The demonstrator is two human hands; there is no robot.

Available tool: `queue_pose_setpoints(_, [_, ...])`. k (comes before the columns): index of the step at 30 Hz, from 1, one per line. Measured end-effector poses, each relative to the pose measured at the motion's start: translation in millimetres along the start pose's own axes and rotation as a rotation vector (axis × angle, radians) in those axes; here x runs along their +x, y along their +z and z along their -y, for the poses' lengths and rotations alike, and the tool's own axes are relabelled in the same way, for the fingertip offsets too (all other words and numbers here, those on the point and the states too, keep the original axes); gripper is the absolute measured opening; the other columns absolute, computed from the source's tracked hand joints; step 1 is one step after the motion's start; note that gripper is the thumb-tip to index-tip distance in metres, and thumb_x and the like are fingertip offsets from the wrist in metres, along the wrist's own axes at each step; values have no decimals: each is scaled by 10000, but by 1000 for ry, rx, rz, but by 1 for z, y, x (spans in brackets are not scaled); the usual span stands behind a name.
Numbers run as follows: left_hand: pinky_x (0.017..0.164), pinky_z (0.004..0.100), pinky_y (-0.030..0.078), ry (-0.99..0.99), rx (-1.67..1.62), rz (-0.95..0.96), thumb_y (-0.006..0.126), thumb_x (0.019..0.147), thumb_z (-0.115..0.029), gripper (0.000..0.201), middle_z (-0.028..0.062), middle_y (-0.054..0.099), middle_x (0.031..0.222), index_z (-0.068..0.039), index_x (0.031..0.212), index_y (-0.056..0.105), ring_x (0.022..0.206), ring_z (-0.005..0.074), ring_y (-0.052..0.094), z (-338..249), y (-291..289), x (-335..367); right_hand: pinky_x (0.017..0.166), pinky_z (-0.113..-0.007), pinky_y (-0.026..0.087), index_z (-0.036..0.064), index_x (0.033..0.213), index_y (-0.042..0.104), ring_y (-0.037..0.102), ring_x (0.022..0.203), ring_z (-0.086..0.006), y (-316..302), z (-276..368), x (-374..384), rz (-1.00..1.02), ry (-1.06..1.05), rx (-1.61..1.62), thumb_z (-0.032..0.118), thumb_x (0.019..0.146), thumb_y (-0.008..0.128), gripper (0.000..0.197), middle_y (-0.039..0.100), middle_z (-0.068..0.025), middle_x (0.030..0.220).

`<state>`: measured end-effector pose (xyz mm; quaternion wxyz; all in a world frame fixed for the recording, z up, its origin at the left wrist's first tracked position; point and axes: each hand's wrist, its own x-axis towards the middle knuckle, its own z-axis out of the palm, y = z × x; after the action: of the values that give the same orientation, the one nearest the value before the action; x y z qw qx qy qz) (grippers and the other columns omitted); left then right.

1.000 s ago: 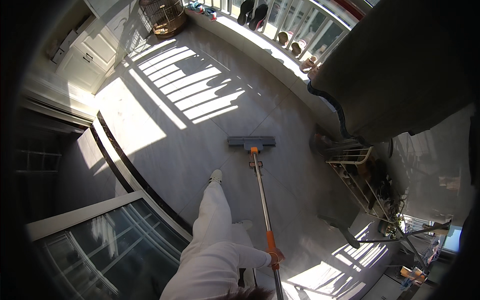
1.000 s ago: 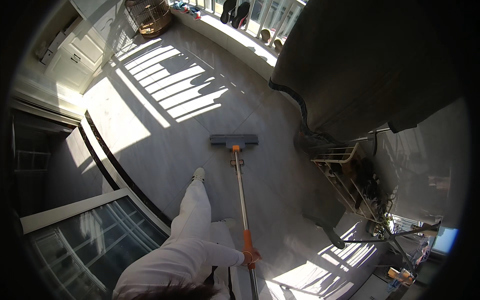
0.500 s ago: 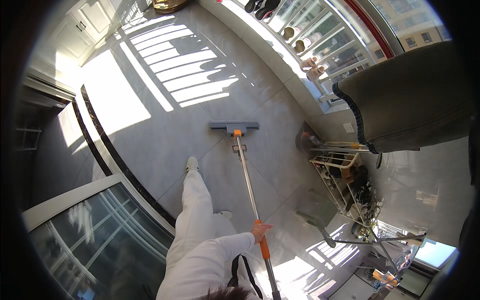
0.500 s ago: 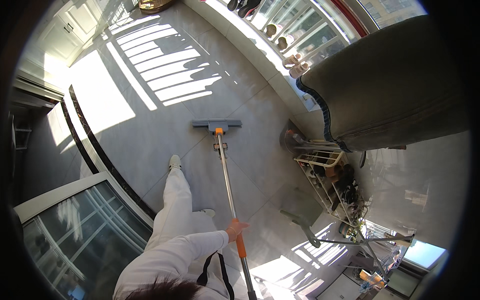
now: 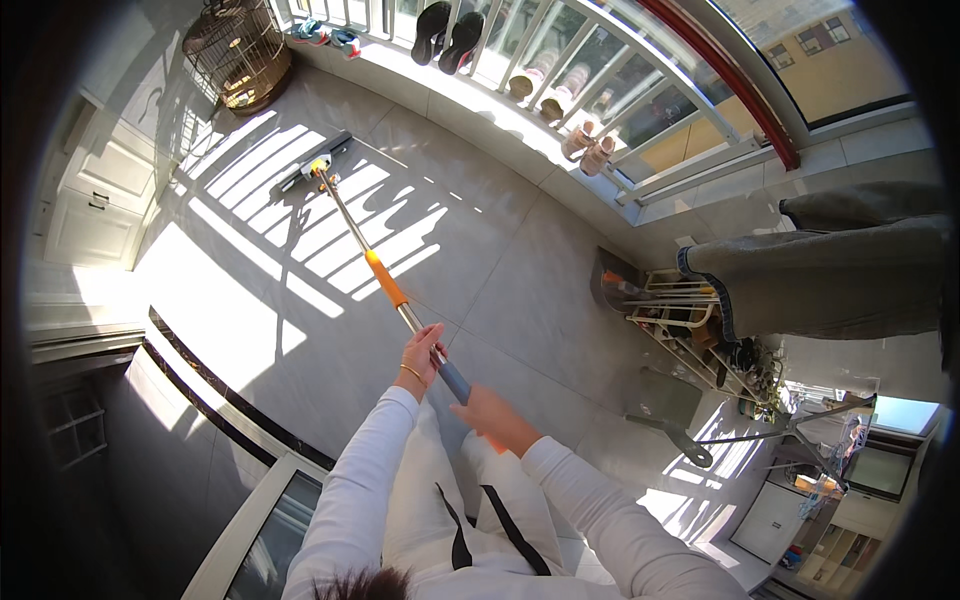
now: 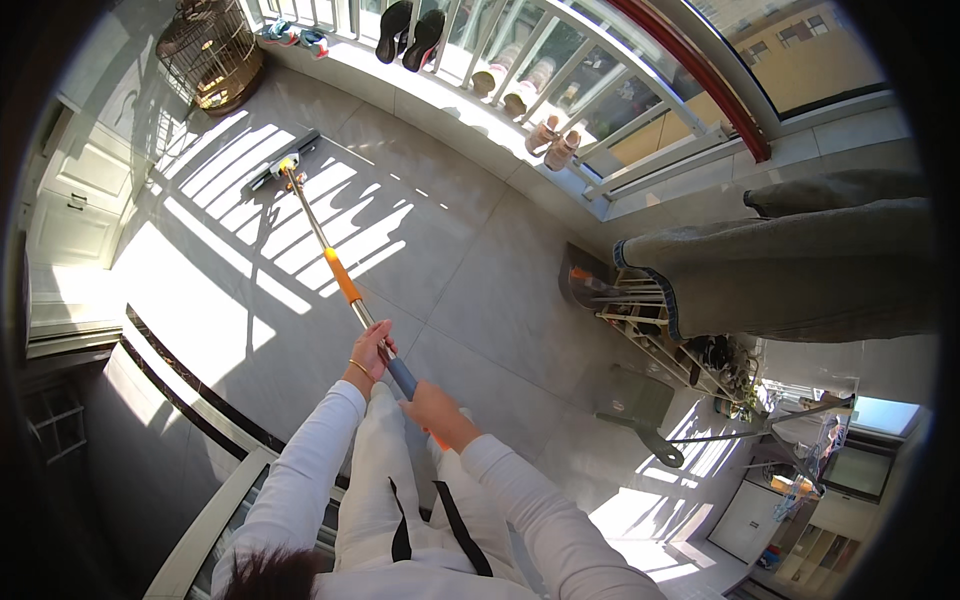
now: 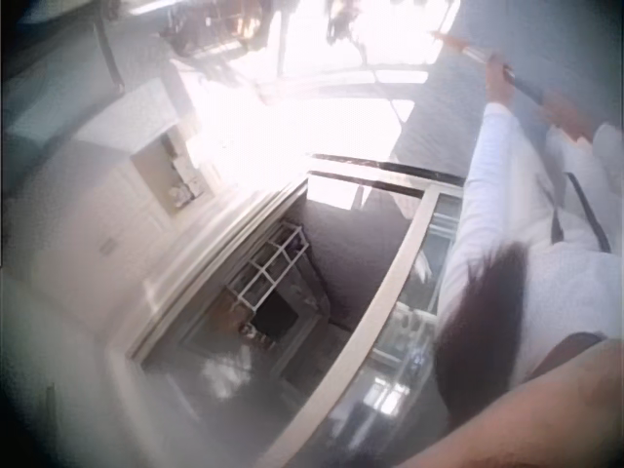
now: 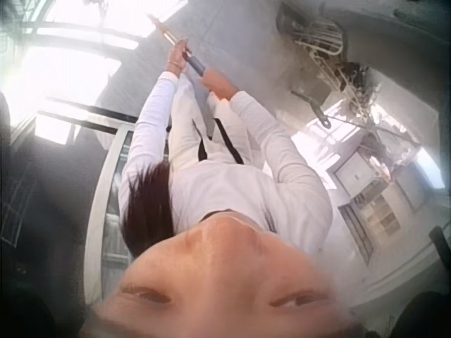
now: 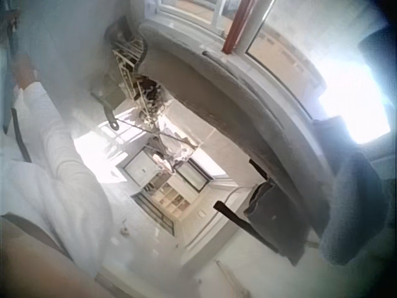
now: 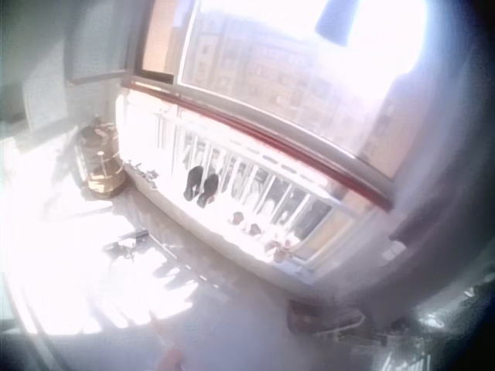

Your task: The person cleans a balcony area using a long-handled squeegee. They wipe the window frame, then mop the tiled floor, briefly move a pair of shoes, and rinse the squeegee in a sink before continuing to mop the floor.

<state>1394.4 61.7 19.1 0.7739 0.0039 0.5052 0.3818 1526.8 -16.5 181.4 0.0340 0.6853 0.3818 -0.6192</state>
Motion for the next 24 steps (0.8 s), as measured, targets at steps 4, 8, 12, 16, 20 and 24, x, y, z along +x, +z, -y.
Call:
queue_pose_setpoints(4, [551, 298, 489, 65, 24, -111, 760, 837, -186, 210, 5, 553, 728, -97, 977, 632, 611, 138, 539, -37, 15, 17, 628, -368, 522, -29, 1089, 515, 669, 730, -223, -35, 61, 94, 194, -155, -105, 375, 870, 664, 484, 666, -157, 884])
queue_pose_setpoints(8, [582, 314, 498, -52, 209, -137, 757, 839, -183, 198, 7, 556, 740, -86, 963, 637, 641, 142, 541, -61, 38, 52, 775, -342, 545, 29, 1305, 504, 657, 926, -221, -127, 52, 174, 701, -81, -51, 495, 944, 526, 590, 662, -149, 1049])
queue_pose_setpoints(12, [599, 265, 469, -213, 159, -192, 768, 817, -142, 198, 4, 564, 721, -25, 950, 679, 630, 122, 532, -44, 83, 86, 775, -344, 560, 1, 1287, 498, 657, 895, -243, -277, 1, 285, 125, -34, 704, 440, 945, 558, 560, 630, -162, 1044])
queue_pose_setpoints(16, [633, 258, 478, -204, 432, -152, 761, 816, -125, 193, 33, 619, 755, 16, 929, 693, 688, 125, 585, -51, 126, 121, 726, -364, 565, 0, 1204, 494, 645, 840, -280, -432, -54, 416, -326, 55, 1377, 336, 865, 720, 528, 592, -186, 1023])
queue_pose_setpoints(20, [655, 278, 522, -391, 878, -5, 732, 847, -105, 186, 50, 620, 765, 34, 955, 673, 706, 166, 621, -109, 146, 138, 716, -415, 585, -4, 1175, 487, 582, 906, -276, -542, -70, 515, -640, 162, 1385, 391, 835, 746, 582, 493, -122, 983])
queue_pose_setpoints(24, [670, 290, 545, -725, 1345, 303, 730, 855, -123, 210, 102, 671, 802, 55, 933, 648, 752, 178, 670, -179, 168, 168, 735, -436, 594, -11, 1147, 483, 528, 967, -281, -607, -72, 570, -865, 225, 1523, 439, 817, 751, 619, 416, -106, 1015])
